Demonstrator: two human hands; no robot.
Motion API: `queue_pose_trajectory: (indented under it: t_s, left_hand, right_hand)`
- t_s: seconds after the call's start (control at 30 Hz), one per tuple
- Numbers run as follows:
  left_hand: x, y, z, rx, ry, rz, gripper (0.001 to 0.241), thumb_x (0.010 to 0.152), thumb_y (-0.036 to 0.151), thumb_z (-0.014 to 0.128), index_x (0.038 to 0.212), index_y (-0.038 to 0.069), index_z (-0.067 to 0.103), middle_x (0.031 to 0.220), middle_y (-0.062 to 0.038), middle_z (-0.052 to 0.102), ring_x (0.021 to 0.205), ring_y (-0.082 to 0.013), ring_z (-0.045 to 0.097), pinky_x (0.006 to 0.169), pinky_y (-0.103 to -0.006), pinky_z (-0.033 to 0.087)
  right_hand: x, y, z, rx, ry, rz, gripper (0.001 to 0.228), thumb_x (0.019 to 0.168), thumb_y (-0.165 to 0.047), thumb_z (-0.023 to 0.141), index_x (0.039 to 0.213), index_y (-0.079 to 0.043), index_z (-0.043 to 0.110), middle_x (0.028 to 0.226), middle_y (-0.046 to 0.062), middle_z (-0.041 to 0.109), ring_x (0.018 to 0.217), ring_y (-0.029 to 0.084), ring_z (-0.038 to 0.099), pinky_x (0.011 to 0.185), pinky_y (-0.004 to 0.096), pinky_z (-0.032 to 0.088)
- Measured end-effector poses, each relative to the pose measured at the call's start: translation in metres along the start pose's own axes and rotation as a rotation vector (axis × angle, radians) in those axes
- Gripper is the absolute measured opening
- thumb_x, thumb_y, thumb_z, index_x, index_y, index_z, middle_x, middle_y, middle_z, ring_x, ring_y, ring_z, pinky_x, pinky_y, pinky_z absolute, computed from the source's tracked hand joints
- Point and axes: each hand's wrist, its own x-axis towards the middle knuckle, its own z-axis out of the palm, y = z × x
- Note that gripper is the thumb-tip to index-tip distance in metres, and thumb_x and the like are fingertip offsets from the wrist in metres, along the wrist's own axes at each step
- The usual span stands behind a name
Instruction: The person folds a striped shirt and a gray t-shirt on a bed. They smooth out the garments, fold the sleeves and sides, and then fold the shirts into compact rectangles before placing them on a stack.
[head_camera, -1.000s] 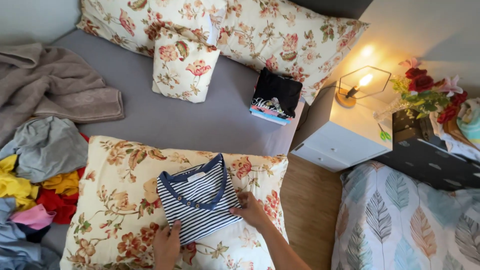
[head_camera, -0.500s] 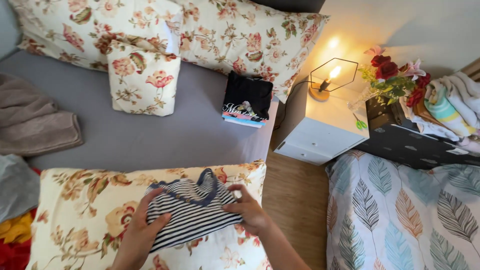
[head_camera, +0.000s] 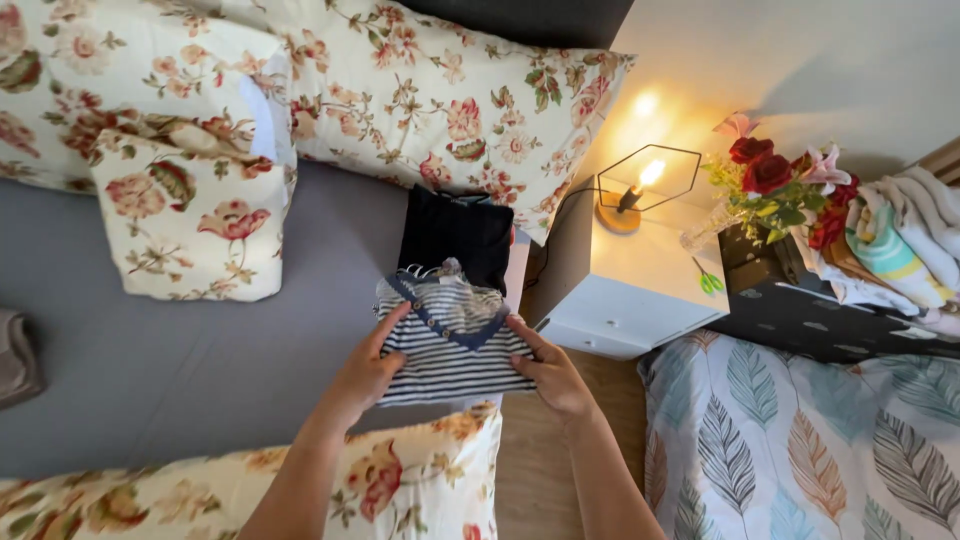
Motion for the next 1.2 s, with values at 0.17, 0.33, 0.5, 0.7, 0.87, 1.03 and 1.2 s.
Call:
queue_pose_trajectory:
  t_s: [0.17, 0.33, 0.5, 0.7, 0.87, 1.03, 1.2]
  left_hand:
    - [0.093, 0.003, -0.011, -0.028, -0.037, 0.155, 0.082, 0.083, -0.008, 0.045, 0.16, 0.02, 0.04, 0.167, -0.028, 0.023, 0.156, -0.0437, 0.013, 0.124, -0.054, 0.016]
    - [0.16, 0.004, -0.014, -0.07, -0.007, 0.495, 0.075, 0.087, -0.01, 0.044, 0.158, 0.016, 0.045, 0.163, -0.015, 0.04, 0.152, -0.0321, 0.029, 0.12, -0.0472, 0.028]
    - [0.232, -0.058, -0.013, 0.119, 0.143, 0.321, 0.073, 0.091, 0.01, 0.054, 0.161, 0.021, 0.037, 0.158, -0.018, 0.046, 0.142, -0.0362, 0.043, 0.114, -0.0509, 0.038]
    - [0.245, -0.102, 0.003, 0.212, 0.415, -0.088, 0.065, 0.094, 0.011, 0.065, 0.154, 0.027, 0.047, 0.133, -0.016, 0.066, 0.119, -0.0368, 0.066, 0.096, -0.0474, 0.056]
    - [0.221, -0.085, 0.012, 0.188, 0.477, -0.021, 0.062, 0.092, 0.001, 0.067, 0.147, 0.027, 0.056, 0.121, -0.016, 0.069, 0.105, -0.037, 0.071, 0.085, -0.0444, 0.061]
    - [0.193, -0.118, 0.043, 1.014, 0.531, 0.484, 0.052, 0.092, 0.023, 0.06, 0.144, 0.021, 0.054, 0.154, -0.007, 0.048, 0.141, -0.0324, 0.044, 0.106, -0.0598, 0.038]
    - [0.203, -0.151, 0.046, 1.098, 0.303, 0.183, 0.065, 0.095, 0.037, 0.058, 0.155, 0.03, 0.034, 0.165, -0.005, 0.03, 0.15, -0.0356, 0.028, 0.107, -0.0659, 0.036]
  right_hand:
    - [0.083, -0.014, -0.024, -0.049, -0.039, -0.092, 0.078, 0.084, 0.017, 0.057, 0.156, -0.011, 0.046, 0.154, 0.013, 0.047, 0.132, 0.024, 0.052, 0.102, 0.035, 0.052]
    - [0.127, -0.04, -0.018, -0.209, 0.018, -0.277, 0.075, 0.089, 0.014, 0.054, 0.158, -0.015, 0.043, 0.157, 0.011, 0.046, 0.133, 0.019, 0.048, 0.105, 0.035, 0.05]
    - [0.193, 0.049, -0.043, 0.011, 0.226, -0.096, 0.069, 0.09, 0.012, 0.056, 0.151, -0.019, 0.052, 0.13, 0.016, 0.061, 0.1, 0.027, 0.066, 0.078, 0.039, 0.063]
    - [0.22, 0.106, -0.052, 0.023, 0.385, 0.064, 0.062, 0.081, 0.016, 0.067, 0.135, -0.013, 0.067, 0.1, 0.02, 0.07, 0.077, 0.028, 0.071, 0.058, 0.041, 0.066]
    - [0.211, 0.101, -0.033, -0.464, 0.529, 0.027, 0.054, 0.085, 0.005, 0.067, 0.119, -0.035, 0.078, 0.11, 0.004, 0.078, 0.088, 0.023, 0.077, 0.068, 0.031, 0.063]
    - [0.175, 0.102, 0.037, -1.446, 0.41, -0.355, 0.052, 0.102, -0.056, 0.039, 0.15, -0.039, 0.048, 0.161, -0.003, 0.04, 0.149, 0.032, 0.031, 0.115, 0.061, 0.021]
    - [0.184, 0.097, 0.032, -1.436, 0.213, 0.028, 0.061, 0.098, -0.063, 0.033, 0.156, -0.045, 0.03, 0.167, -0.01, 0.025, 0.153, 0.03, 0.018, 0.112, 0.072, 0.011]
